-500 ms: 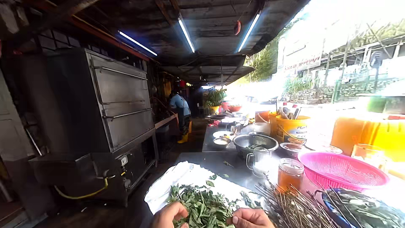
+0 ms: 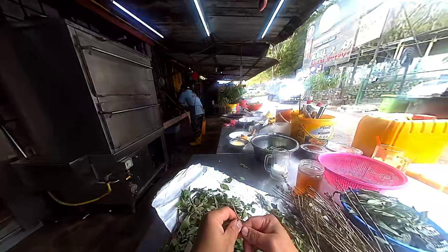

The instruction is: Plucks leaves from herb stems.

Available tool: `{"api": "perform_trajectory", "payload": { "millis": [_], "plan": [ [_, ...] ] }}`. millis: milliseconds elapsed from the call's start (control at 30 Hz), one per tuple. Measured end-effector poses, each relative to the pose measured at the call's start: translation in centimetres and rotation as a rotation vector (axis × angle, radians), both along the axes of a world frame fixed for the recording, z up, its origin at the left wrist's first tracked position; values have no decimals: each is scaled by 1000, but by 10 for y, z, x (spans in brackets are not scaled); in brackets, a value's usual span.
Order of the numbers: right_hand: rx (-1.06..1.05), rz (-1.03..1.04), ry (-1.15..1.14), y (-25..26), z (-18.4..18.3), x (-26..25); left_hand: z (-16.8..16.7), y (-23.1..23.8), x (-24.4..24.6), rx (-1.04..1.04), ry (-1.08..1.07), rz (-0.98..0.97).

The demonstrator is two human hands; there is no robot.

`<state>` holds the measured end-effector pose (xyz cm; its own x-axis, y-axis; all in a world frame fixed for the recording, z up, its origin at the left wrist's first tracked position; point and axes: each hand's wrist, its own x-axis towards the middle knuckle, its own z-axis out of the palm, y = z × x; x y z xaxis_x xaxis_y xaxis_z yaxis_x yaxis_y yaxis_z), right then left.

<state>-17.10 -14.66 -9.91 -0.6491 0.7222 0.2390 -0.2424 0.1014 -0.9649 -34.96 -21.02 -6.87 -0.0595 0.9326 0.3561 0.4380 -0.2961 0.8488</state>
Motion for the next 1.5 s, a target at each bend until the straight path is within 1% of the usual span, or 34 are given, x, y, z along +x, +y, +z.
{"api": "perform_trajectory", "payload": {
  "millis": [67,133,167,233,300,367,400,433,467,500,533,567,600,633,667,700,733,767,800,833,867,900,967,1067,1100,1133,1167,1200,1267,1333,1367,1433,1500],
  "plan": [
    [-25,-22,-40,0,2,-1,-5,2,2,81,132,110],
    [-36,-69,-54,-1,3,-2,-18,6,3,266,370,228],
    [-33,-96,-52,-1,3,-3,-24,7,3,367,500,268],
    [-23,-144,-12,0,3,-4,-29,6,5,495,688,289],
    [-46,-195,75,1,4,-2,-30,4,3,583,783,329],
    [-75,-248,175,5,6,3,-29,7,-11,587,755,423],
    [-89,-307,218,7,7,6,-25,8,-22,519,705,467],
    [-87,-403,240,9,9,10,-17,8,-34,384,662,485],
    [-57,-541,224,13,12,15,-5,6,-44,180,641,462],
    [11,-715,145,18,13,21,6,4,-52,-27,658,434],
    [117,-913,-8,23,14,29,12,4,-56,-160,693,413],
    [238,-1105,-221,27,15,39,13,3,-57,-207,721,392],
    [327,-1244,-446,28,19,49,10,1,-55,-220,731,355],
    [357,-1326,-655,27,24,59,8,-1,-49,-256,745,308],
    [338,-1367,-844,26,28,66,6,-3,-40,-326,784,262],
    [307,-1386,-989,27,30,72,2,-3,-31,-412,857,233],
    [279,-1398,-1069,28,30,76,-1,-2,-20,-508,952,217],
    [271,-1423,-1099,30,28,78,-7,1,-11,-576,1041,208],
    [285,-1458,-1083,32,24,79,-14,5,-6,-612,1085,204],
    [324,-1496,-1051,34,20,79,-20,11,-5,-629,1079,201],
    [371,-1532,-1018,36,18,77,-24,16,-7,-633,1020,204],
    [416,-1555,-981,37,16,75,-25,19,-12,-621,908,212],
    [533,-1568,-894,40,13,69,-16,23,-27,-493,627,223],
    [729,-1512,-715,42,5,57,4,22,-49,-241,277,202],
    [772,-1474,-665,42,2,53,10,23,-54,-183,182,192],
    [801,-1437,-626,42,0,49,17,25,-59,-170,125,177],
    [816,-1403,-601,42,-2,45,25,27,-63,-215,134,165],
    [825,-1375,-583,43,-3,41,33,32,-66,-287,201,177],
    [832,-1320,-567,43,-8,35,38,49,-63,-388,376,304],
    [824,-1283,-575,44,-12,31,33,71,-58,-394,460,401],
    [824,-1271,-577,45,-13,30,28,81,-56,-397,469,390],
    [824,-1256,-584,46,-16,30,18,98,-48,-464,510,290],
    [827,-1247,-601,46,-16,31,13,108,-36,-567,640,185]
  ]
}}
